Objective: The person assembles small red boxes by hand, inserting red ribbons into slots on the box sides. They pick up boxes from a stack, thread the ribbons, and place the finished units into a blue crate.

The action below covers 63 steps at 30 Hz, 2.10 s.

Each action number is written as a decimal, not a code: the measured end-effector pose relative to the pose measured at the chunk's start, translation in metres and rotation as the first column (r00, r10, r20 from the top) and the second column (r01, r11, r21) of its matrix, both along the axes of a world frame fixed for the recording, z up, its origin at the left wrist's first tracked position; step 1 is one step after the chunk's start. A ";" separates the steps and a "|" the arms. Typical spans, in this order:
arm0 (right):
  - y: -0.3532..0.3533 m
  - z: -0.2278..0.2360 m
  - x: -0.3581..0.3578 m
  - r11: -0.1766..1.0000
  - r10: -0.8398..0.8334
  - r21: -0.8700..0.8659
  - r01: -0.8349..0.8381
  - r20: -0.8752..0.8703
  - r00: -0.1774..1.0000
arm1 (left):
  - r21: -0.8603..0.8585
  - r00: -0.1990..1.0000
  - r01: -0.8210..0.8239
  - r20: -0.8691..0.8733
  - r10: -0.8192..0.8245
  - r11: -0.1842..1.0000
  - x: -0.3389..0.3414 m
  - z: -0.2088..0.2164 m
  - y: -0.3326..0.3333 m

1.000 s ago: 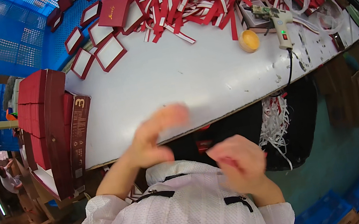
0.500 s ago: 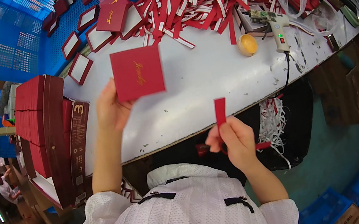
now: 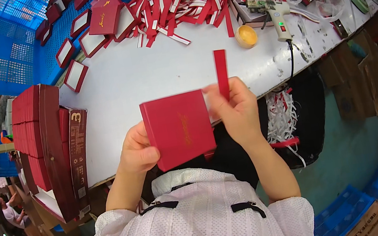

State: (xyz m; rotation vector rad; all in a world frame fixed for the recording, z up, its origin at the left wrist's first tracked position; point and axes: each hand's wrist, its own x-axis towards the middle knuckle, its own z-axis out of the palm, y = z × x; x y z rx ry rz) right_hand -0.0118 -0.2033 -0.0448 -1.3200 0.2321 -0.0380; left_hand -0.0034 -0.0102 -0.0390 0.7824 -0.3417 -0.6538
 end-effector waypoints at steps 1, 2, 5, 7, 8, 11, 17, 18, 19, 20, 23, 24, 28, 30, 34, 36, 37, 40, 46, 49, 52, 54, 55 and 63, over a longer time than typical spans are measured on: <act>-0.002 -0.006 0.000 0.994 -0.076 -0.085 0.075 -0.013 0.997 | 0.002 0.994 -0.108 -0.032 0.108 0.994 -0.001 -0.001 -0.003; -0.008 -0.014 -0.007 0.995 -0.095 -0.006 0.095 -0.041 0.995 | 0.007 0.975 -0.214 -0.064 0.214 0.977 0.000 0.001 -0.008; 0.002 0.010 -0.034 0.996 0.092 -0.026 -0.090 0.109 0.990 | 0.067 0.907 -0.420 -0.003 0.421 0.905 0.000 0.001 -0.017; 0.005 0.017 -0.034 0.900 0.299 -0.415 -0.135 0.361 0.883 | 0.079 0.885 -0.466 0.020 0.466 0.881 -0.003 0.000 -0.028; 0.011 0.026 -0.033 0.899 0.293 -0.422 -0.118 0.379 0.878 | 0.115 0.873 -0.485 0.127 0.472 0.867 -0.005 -0.001 -0.033; 0.012 0.025 -0.034 0.887 0.283 -0.451 -0.097 0.367 0.886 | 0.047 0.884 -0.449 0.171 0.436 0.892 -0.013 0.005 -0.039; 0.013 0.029 -0.037 0.887 0.249 -0.461 -0.036 0.411 0.877 | 0.040 0.938 -0.315 0.168 0.304 0.948 -0.016 0.003 -0.031; 0.013 0.030 -0.037 0.888 0.236 -0.459 -0.022 0.414 0.879 | 0.075 0.933 -0.330 0.179 0.313 0.941 -0.018 0.004 -0.032; 0.013 0.030 -0.038 0.890 0.231 -0.455 -0.016 0.421 0.877 | 0.067 0.932 -0.326 0.190 0.309 0.943 -0.019 0.004 -0.032; 0.013 0.031 -0.039 0.893 0.226 -0.451 -0.010 0.428 0.875 | 0.058 0.931 -0.323 0.201 0.306 0.945 -0.019 0.002 -0.031; 0.013 0.032 -0.040 0.895 0.214 -0.446 0.010 0.448 0.868 | 0.039 0.923 -0.329 0.223 0.313 0.944 -0.022 -0.003 -0.030; 0.013 0.033 -0.041 0.895 0.210 -0.446 0.017 0.454 0.866 | 0.034 0.921 -0.332 0.227 0.316 0.943 -0.023 -0.003 -0.030; 0.011 0.034 -0.041 0.886 0.234 -0.463 0.013 0.472 0.850 | 0.005 0.905 -0.370 0.228 0.359 0.929 -0.024 0.005 -0.035; 0.010 0.035 -0.041 0.883 0.240 -0.470 0.017 0.481 0.844 | 0.103 0.877 -0.410 0.316 0.361 0.906 -0.024 0.009 -0.035; 0.010 0.036 -0.038 0.855 0.254 -0.517 0.035 0.477 0.841 | 0.116 0.863 -0.481 0.235 0.447 0.869 -0.019 0.020 -0.044; 0.007 0.035 -0.036 0.843 0.269 -0.538 0.013 0.443 0.855 | 0.103 0.861 -0.504 0.136 0.490 0.858 -0.016 0.019 -0.044; 0.006 0.034 -0.034 0.844 0.257 -0.536 0.027 0.448 0.856 | 0.097 0.857 -0.514 0.086 0.507 0.852 -0.014 0.018 -0.045; 0.005 0.032 -0.031 0.837 0.241 -0.546 0.044 0.440 0.865 | 0.133 0.849 -0.528 0.107 0.517 0.839 -0.010 0.019 -0.046; -0.001 0.027 -0.028 0.840 0.237 -0.538 -0.068 0.251 0.938 | 0.063 0.881 -0.472 0.044 0.471 0.879 -0.009 0.010 -0.044; -0.009 0.030 -0.028 0.843 0.217 -0.511 -0.168 0.036 0.976 | -0.004 0.857 -0.510 -0.091 0.507 0.860 -0.007 0.013 -0.045; -0.028 0.028 -0.026 0.875 0.197 -0.472 -0.106 0.147 0.969 | -0.204 0.890 -0.422 -0.278 0.361 0.884 0.002 0.010 -0.032; -0.028 0.030 -0.023 0.892 0.174 -0.447 -0.072 0.192 0.966 | -0.395 0.911 -0.327 -0.374 0.175 0.859 0.007 0.004 -0.026; -0.028 0.031 -0.021 0.899 0.163 -0.434 -0.056 0.214 0.963 | -0.407 0.893 -0.339 -0.422 0.155 0.848 0.006 0.005 -0.027; -0.023 0.030 -0.016 0.922 0.167 -0.375 -0.100 0.151 0.974 | -0.535 0.813 -0.331 -0.579 -0.053 0.777 0.002 0.002 -0.027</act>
